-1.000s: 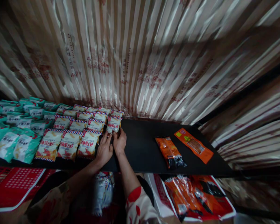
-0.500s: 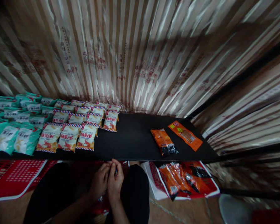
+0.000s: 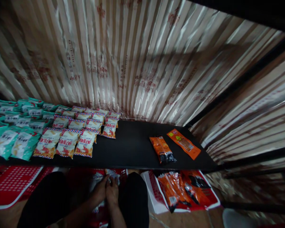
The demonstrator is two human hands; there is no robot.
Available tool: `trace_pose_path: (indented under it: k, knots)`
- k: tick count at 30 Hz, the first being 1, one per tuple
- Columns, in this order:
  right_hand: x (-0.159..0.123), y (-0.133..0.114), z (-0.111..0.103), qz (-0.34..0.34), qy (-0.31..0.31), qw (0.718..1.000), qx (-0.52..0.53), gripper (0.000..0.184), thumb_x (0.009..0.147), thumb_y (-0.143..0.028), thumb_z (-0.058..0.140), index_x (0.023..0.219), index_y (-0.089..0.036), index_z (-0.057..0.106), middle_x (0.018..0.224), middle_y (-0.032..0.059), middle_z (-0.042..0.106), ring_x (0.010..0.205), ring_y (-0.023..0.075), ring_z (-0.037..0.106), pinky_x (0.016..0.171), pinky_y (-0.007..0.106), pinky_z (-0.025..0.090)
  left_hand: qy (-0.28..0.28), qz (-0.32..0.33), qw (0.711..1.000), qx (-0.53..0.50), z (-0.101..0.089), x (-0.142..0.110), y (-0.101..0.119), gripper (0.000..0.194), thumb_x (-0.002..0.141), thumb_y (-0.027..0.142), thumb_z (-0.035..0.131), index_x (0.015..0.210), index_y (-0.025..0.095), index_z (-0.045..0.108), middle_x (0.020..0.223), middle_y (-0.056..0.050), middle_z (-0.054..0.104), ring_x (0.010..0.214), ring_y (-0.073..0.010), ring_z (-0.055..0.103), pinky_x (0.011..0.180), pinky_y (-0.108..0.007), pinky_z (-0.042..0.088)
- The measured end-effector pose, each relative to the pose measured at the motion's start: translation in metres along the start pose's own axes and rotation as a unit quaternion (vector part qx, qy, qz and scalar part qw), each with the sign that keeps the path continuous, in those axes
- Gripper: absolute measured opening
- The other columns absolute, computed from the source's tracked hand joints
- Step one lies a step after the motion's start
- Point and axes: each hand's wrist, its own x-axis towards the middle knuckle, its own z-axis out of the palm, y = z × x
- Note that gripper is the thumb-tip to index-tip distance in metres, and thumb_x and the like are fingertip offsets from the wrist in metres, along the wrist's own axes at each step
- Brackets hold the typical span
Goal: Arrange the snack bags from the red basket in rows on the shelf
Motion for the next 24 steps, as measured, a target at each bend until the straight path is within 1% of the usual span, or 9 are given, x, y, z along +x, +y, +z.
trace_pose_path:
  k: [1, 4, 6, 8, 10, 12, 16, 20, 24]
  knots:
    - [0.001, 0.001, 0.0, 0.011, -0.007, 1.0, 0.017, 0.031, 0.065, -0.032, 0.056, 0.089, -0.019, 0.069, 0.106, 0.0095, 0.066, 0.109, 0.0258, 0.056, 0.093, 0.032, 0.042, 0.008, 0.004, 1.0, -0.017, 0.002, 0.003, -0.001, 0.048, 0.075, 0.005, 0.041, 0.119, 0.016, 0.055, 0.125, -0.009, 0.057, 0.117, -0.0165, 0.051, 0.101, -0.026, 0.034]
    - [0.002, 0.003, 0.0, 0.01, -0.02, 0.997, 0.072, 0.025, 0.065, -0.039, 0.057, 0.077, -0.021, 0.069, 0.088, 0.0078, 0.071, 0.091, 0.0262, 0.064, 0.081, 0.033, 0.047, 0.023, 0.015, 0.999, -0.034, 0.008, 0.01, -0.005, 0.037, 0.075, 0.007, 0.041, 0.103, 0.017, 0.064, 0.111, -0.008, 0.066, 0.107, -0.0177, 0.058, 0.096, -0.026, 0.039]
    - [0.001, 0.003, 0.0, 0.015, -0.022, 0.996, 0.087, 0.025, 0.066, -0.042, 0.054, 0.07, -0.022, 0.068, 0.078, 0.0073, 0.071, 0.082, 0.026, 0.066, 0.074, 0.033, 0.049, 0.028, 0.019, 0.999, -0.038, 0.011, 0.015, -0.008, 0.033, 0.076, 0.009, 0.041, 0.097, 0.016, 0.065, 0.105, -0.008, 0.068, 0.101, -0.0176, 0.06, 0.093, -0.025, 0.041]
    - [0.0, 0.003, 0.0, 0.026, -0.019, 0.996, 0.086, 0.027, 0.068, -0.044, 0.05, 0.066, -0.023, 0.066, 0.072, 0.0074, 0.07, 0.076, 0.0256, 0.066, 0.071, 0.033, 0.048, 0.033, 0.02, 0.998, -0.041, 0.013, 0.018, -0.01, 0.031, 0.076, 0.01, 0.041, 0.097, 0.015, 0.064, 0.104, -0.009, 0.068, 0.099, -0.0175, 0.061, 0.091, -0.025, 0.042]
    - [-0.001, 0.002, 0.0, 0.037, -0.019, 0.996, 0.083, 0.028, 0.068, -0.044, 0.048, 0.066, -0.023, 0.066, 0.071, 0.0076, 0.07, 0.074, 0.0251, 0.066, 0.07, 0.032, 0.048, 0.037, 0.018, 0.998, -0.045, 0.014, 0.02, -0.013, 0.031, 0.075, 0.009, 0.042, 0.098, 0.013, 0.062, 0.105, -0.01, 0.067, 0.099, -0.0175, 0.061, 0.091, -0.025, 0.041]
    - [-0.002, 0.001, 0.0, 0.041, -0.016, 0.995, 0.084, 0.03, 0.067, -0.045, 0.048, 0.067, -0.022, 0.066, 0.072, 0.008, 0.07, 0.075, 0.0246, 0.066, 0.069, 0.031, 0.048, 0.039, 0.014, 0.998, -0.049, 0.015, 0.021, -0.014, 0.029, 0.074, 0.009, 0.043, 0.094, 0.012, 0.062, 0.102, -0.011, 0.068, 0.096, -0.018, 0.061, 0.09, -0.025, 0.042]
    - [-0.004, -0.002, -0.001, 0.035, 0.005, 0.996, 0.086, 0.032, 0.067, -0.046, 0.048, 0.068, -0.02, 0.067, 0.07, 0.008, 0.07, 0.072, 0.0249, 0.066, 0.067, 0.031, 0.048, 0.05, -0.005, 0.997, -0.061, 0.013, 0.022, -0.013, 0.022, 0.073, 0.011, 0.047, 0.088, 0.015, 0.062, 0.096, -0.008, 0.068, 0.092, -0.0182, 0.062, 0.086, -0.026, 0.043]
    - [-0.007, -0.006, -0.001, 0.011, -0.001, 0.995, 0.099, 0.032, 0.068, -0.043, 0.049, 0.071, -0.018, 0.068, 0.072, 0.0077, 0.071, 0.074, 0.0251, 0.066, 0.07, 0.031, 0.048, 0.073, -0.03, 0.994, -0.077, 0.004, 0.019, -0.012, 0.017, 0.069, 0.011, 0.052, 0.082, 0.016, 0.061, 0.095, -0.008, 0.067, 0.093, -0.0186, 0.06, 0.087, -0.027, 0.041]
    - [-0.016, -0.01, 0.003, 0.013, -0.018, 0.994, 0.108, 0.035, 0.068, -0.043, 0.049, 0.076, -0.017, 0.07, 0.074, 0.0072, 0.071, 0.074, 0.0243, 0.066, 0.069, 0.03, 0.048, 0.09, -0.053, 0.988, -0.116, -0.006, 0.015, -0.014, 0.005, 0.067, 0.015, 0.055, 0.068, 0.017, 0.059, 0.082, -0.005, 0.067, 0.087, -0.0204, 0.06, 0.082, -0.029, 0.042]
